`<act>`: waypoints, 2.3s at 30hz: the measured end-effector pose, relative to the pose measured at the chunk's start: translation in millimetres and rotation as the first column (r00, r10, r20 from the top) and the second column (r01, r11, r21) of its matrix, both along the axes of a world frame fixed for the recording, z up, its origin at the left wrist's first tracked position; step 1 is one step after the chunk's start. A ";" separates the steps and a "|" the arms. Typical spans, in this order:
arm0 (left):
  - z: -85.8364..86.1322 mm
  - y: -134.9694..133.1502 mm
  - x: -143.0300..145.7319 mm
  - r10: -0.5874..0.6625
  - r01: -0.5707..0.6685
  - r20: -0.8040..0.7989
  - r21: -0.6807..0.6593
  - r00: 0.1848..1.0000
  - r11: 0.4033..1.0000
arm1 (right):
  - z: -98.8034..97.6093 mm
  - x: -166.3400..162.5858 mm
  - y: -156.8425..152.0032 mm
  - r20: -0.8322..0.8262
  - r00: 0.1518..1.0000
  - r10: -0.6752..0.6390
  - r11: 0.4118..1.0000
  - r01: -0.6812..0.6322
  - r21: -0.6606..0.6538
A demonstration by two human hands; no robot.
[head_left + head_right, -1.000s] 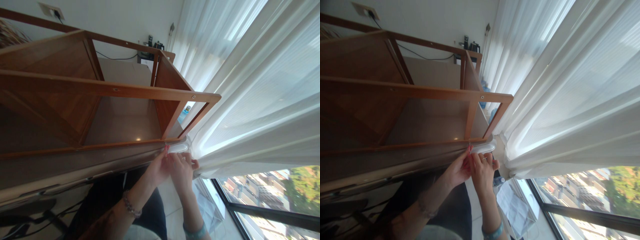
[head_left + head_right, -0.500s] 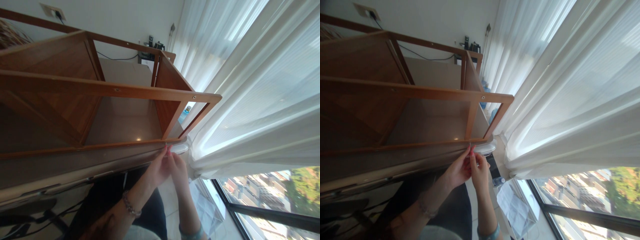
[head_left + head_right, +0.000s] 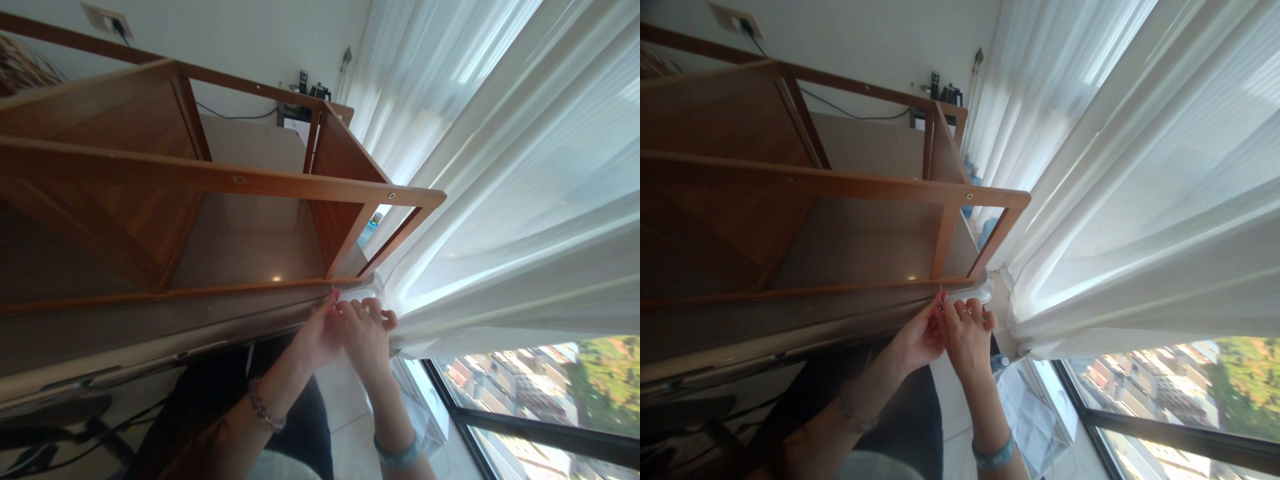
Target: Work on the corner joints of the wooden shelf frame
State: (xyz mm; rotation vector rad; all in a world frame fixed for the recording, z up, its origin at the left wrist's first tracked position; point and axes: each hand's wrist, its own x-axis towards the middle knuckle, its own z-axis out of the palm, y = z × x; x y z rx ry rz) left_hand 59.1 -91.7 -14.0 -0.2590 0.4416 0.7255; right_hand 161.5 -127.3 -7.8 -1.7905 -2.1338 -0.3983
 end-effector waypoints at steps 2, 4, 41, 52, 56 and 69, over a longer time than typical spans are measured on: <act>0.4 -1.0 -0.1 0.000 0.000 0.001 0.012 1.000 1.000 | 0.0 0.3 1.6 -0.047 0.999 0.003 1.000 -0.004 -0.027; 0.4 -1.8 0.0 0.016 -0.016 -0.015 0.024 1.000 1.000 | -1.3 0.1 2.2 -0.152 0.988 -0.005 0.998 -0.003 -0.055; 0.2 -3.7 2.8 0.086 -0.079 -0.139 0.057 0.987 0.995 | -15.3 -10.0 5.1 -0.875 0.421 -0.241 0.942 -0.114 -0.314; 7.5 0.6 1.8 0.063 -0.065 -0.099 -0.023 0.993 0.998 | -1.4 2.3 -4.9 -0.050 0.997 -0.053 0.997 0.056 0.058; 5.9 1.0 2.4 0.045 -0.046 -0.071 -0.007 0.996 0.999 | 2.2 2.6 -0.6 0.022 0.999 -0.035 0.998 0.034 0.045; 1.5 -2.2 4.4 0.076 -0.075 -0.130 0.010 0.989 0.997 | -17.1 2.6 7.1 -0.603 0.793 -0.084 0.973 -0.066 -0.221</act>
